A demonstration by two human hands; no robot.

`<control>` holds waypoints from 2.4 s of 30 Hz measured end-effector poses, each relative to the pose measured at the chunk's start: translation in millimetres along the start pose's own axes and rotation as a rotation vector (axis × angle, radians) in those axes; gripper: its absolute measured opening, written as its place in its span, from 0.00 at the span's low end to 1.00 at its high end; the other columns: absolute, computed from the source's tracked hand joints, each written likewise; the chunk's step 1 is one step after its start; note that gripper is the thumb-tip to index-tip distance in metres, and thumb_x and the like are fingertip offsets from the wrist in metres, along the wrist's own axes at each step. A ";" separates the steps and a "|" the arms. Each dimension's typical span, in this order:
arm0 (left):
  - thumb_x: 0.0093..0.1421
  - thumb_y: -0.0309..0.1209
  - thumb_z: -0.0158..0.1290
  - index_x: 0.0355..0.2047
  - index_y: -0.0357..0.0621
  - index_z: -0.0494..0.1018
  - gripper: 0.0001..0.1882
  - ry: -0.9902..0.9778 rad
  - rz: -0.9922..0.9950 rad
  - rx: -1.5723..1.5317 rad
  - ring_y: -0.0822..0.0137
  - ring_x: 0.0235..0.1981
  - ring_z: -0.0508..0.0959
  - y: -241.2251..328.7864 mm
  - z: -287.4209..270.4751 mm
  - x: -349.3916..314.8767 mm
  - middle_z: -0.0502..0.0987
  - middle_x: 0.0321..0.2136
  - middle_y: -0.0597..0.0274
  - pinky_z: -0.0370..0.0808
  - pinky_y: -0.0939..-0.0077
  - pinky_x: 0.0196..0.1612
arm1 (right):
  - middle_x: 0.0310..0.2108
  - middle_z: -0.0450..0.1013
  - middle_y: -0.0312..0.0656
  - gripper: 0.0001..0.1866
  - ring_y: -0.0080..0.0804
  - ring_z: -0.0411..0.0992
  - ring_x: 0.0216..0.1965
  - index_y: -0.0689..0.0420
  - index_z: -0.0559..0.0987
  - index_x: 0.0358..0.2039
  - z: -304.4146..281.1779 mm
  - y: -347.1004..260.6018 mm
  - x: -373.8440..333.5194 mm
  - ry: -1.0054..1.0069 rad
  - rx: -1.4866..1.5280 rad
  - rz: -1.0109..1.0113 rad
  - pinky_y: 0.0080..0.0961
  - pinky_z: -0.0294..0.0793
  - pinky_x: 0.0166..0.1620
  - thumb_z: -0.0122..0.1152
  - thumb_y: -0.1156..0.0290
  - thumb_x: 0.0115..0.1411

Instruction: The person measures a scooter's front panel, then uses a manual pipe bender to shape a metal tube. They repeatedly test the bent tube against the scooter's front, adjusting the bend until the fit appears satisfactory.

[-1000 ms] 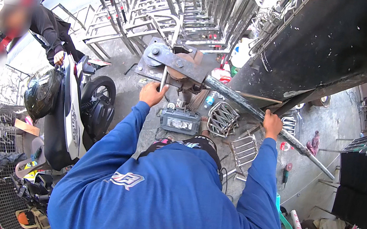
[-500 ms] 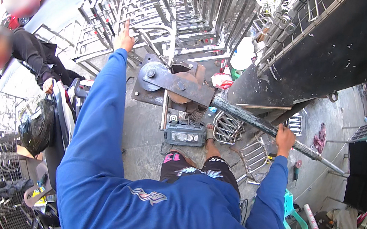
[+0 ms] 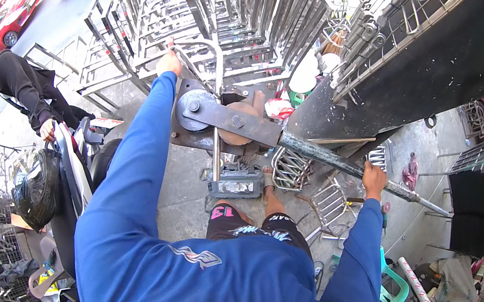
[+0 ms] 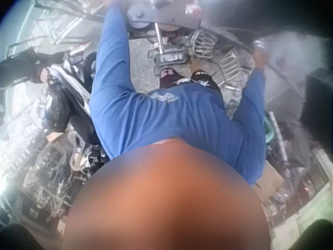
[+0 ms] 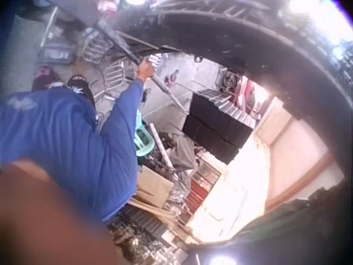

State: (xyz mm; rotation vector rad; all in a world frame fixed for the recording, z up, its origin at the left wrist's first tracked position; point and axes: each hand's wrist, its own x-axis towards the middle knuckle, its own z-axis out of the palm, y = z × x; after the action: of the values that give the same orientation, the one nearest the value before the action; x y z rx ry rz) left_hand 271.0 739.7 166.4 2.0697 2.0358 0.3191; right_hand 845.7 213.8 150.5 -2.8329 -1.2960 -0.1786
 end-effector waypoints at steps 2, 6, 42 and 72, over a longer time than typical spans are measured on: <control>0.59 0.29 0.53 0.75 0.66 0.41 0.48 0.257 -0.002 0.021 0.47 0.40 0.84 -3.9 6.1 3.4 0.83 0.40 0.47 0.79 0.55 0.45 | 0.33 0.79 0.61 0.27 0.63 0.77 0.39 0.61 0.85 0.29 -0.9 -0.8 -0.4 0.019 0.050 0.004 0.54 0.72 0.48 0.45 0.52 0.66; 0.59 0.29 0.53 0.76 0.67 0.39 0.50 0.083 0.019 0.170 0.51 0.43 0.84 -7.7 12.4 8.2 0.82 0.44 0.45 0.79 0.55 0.46 | 0.32 0.79 0.60 0.26 0.62 0.78 0.37 0.61 0.84 0.27 -6.9 -4.1 0.6 -0.015 0.013 -0.077 0.54 0.73 0.47 0.44 0.55 0.66; 0.64 0.50 0.56 0.37 0.50 0.80 0.17 -1.064 -0.722 -0.894 0.69 0.26 0.76 -309.5 73.4 -597.2 0.78 0.27 0.68 0.74 0.67 0.27 | 0.47 0.77 0.62 0.27 0.63 0.75 0.50 0.60 0.80 0.44 -55.2 -28.0 -13.7 -0.233 -0.061 -0.016 0.53 0.71 0.55 0.34 0.54 0.69; 0.62 0.36 0.65 0.61 0.30 0.64 0.34 -0.795 -0.342 -0.936 0.63 0.42 0.82 100.5 73.3 -502.6 0.78 0.45 0.51 0.83 0.68 0.41 | 0.52 0.77 0.54 0.30 0.61 0.74 0.54 0.46 0.79 0.56 -2.0 246.3 59.0 -0.523 -0.072 -0.108 0.59 0.65 0.60 0.41 0.41 0.67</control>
State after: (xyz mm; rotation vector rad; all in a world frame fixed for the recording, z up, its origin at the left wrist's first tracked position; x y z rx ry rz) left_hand 380.8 235.2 127.2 1.0092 1.3089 0.2502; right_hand 1069.8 96.8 166.1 -2.9842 -1.5448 0.5637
